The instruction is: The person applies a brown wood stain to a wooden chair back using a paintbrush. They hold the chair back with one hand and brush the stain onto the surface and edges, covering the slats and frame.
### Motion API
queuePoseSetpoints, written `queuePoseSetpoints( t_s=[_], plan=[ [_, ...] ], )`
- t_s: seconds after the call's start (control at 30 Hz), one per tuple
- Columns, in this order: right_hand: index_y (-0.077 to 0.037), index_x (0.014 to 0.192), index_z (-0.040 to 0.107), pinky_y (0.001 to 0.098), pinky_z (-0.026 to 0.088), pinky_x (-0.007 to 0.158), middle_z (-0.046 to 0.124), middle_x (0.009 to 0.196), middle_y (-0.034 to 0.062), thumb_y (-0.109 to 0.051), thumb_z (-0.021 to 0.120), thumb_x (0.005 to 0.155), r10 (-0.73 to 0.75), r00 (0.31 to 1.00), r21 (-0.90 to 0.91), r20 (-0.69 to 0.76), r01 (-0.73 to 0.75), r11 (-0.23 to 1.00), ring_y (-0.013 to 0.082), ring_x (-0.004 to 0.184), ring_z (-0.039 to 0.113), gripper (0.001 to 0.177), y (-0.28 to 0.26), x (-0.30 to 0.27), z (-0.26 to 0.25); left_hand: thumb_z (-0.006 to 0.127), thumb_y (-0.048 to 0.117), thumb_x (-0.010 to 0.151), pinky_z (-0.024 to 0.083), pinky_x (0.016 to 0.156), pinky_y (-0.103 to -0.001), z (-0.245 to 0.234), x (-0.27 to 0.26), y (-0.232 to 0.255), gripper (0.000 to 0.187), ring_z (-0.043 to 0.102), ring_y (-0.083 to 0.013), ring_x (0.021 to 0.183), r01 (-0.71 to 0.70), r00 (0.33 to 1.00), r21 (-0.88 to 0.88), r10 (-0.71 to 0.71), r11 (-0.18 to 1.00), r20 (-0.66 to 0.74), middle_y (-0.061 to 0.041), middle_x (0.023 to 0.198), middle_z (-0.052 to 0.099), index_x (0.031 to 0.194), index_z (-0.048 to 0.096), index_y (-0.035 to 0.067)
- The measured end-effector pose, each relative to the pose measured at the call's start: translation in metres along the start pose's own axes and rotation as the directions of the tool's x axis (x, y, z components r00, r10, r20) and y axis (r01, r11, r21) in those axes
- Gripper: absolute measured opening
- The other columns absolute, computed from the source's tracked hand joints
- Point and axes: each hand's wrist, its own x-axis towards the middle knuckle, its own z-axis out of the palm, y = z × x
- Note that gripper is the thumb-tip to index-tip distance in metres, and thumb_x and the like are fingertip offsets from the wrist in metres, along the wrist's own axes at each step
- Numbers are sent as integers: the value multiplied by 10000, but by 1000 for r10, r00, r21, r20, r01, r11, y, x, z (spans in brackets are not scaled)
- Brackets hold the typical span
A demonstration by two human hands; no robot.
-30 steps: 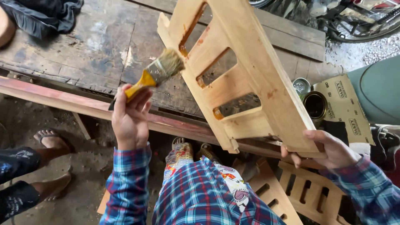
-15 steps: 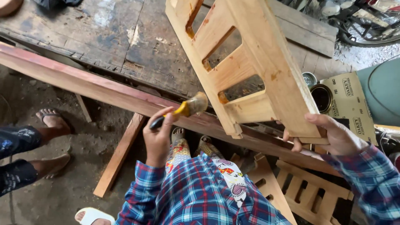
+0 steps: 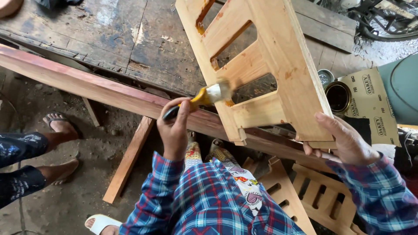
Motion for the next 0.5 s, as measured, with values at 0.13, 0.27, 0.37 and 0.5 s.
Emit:
queuePoseSetpoints(
  t_s=[0.13,0.27,0.37,0.5],
  plan=[
    [90,1081,709,314,407,397,695,622,260,-590,454,901,-40,999,-105,-4,39,994,265,450,561,749,-12,-8,13,652,190,987,689,796,-367,9,-1,1,204,741,-248,857,74,997,-82,-72,994,26,-129,937,709,1016,691,-8],
    [96,952,747,329,409,409,692,565,222,-565,418,935,-89,996,-183,21,92,979,244,396,493,738,-14,-11,18,655,187,996,580,713,-266,-5,-6,7,143,709,-155,787,-133,986,324,90,937,144,-81,938,739,1014,699,52],
    [109,1029,710,322,395,396,683,592,249,-541,448,934,-90,996,-121,10,91,988,255,421,514,707,-11,-9,18,675,235,989,544,712,-315,1,-3,11,151,701,-182,776,-364,916,488,211,794,340,-62,945,756,1018,707,90],
    [117,983,719,334,387,428,652,548,252,-551,448,912,-87,996,-134,11,88,987,260,430,488,725,-12,-12,23,683,197,1000,470,736,-365,21,10,16,88,708,-207,737,-656,708,410,329,634,625,-47,943,769,1010,642,119]
  ],
)
